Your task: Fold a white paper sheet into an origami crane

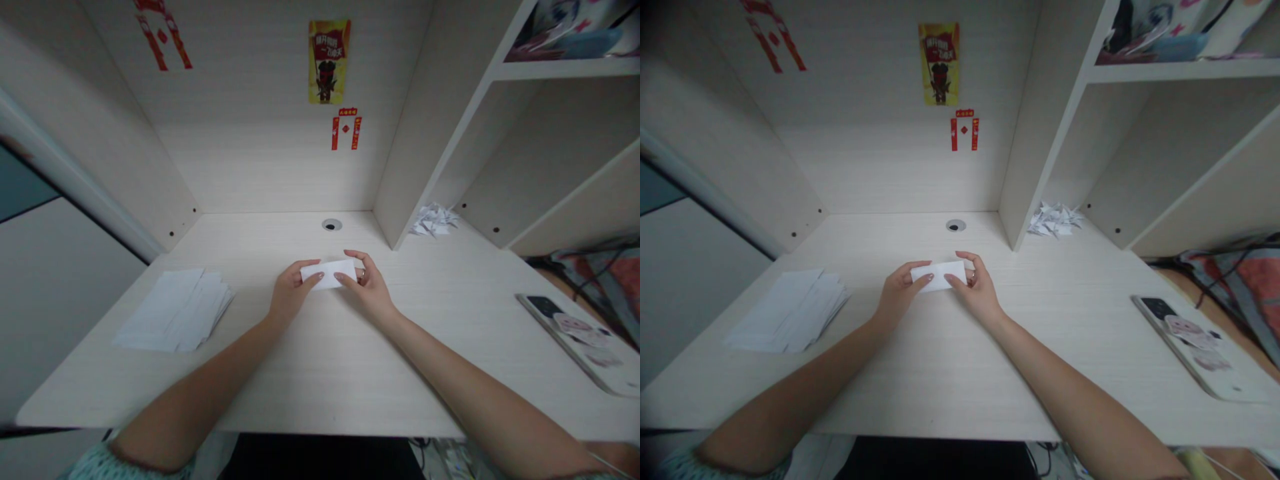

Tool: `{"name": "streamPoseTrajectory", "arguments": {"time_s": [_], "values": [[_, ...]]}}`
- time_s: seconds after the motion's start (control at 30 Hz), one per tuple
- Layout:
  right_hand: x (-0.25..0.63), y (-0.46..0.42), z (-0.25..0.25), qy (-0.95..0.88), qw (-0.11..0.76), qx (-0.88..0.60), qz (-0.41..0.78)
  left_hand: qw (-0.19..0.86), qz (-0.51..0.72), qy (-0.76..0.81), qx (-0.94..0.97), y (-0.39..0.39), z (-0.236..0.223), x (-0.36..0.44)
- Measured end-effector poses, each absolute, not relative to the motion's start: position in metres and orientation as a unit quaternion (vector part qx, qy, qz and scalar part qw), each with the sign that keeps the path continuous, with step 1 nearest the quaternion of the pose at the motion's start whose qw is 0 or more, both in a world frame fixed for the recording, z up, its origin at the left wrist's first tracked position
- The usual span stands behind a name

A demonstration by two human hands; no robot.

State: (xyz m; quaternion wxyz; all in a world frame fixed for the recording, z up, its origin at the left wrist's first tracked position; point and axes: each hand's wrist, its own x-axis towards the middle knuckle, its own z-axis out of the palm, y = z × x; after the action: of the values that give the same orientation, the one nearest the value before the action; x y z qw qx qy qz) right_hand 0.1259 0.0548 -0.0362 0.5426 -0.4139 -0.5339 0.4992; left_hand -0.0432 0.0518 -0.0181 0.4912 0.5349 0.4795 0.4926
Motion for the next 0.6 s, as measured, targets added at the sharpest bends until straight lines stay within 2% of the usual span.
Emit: {"name": "streamPoseTrajectory", "arguments": {"time_s": [0.6], "values": [[0.1264, 0.0535, -0.0376, -0.518, 0.539, -0.400, 0.531, 0.431, 0.487, 0.512, 0.561, 0.0475, -0.0141, -0.0441]]}}
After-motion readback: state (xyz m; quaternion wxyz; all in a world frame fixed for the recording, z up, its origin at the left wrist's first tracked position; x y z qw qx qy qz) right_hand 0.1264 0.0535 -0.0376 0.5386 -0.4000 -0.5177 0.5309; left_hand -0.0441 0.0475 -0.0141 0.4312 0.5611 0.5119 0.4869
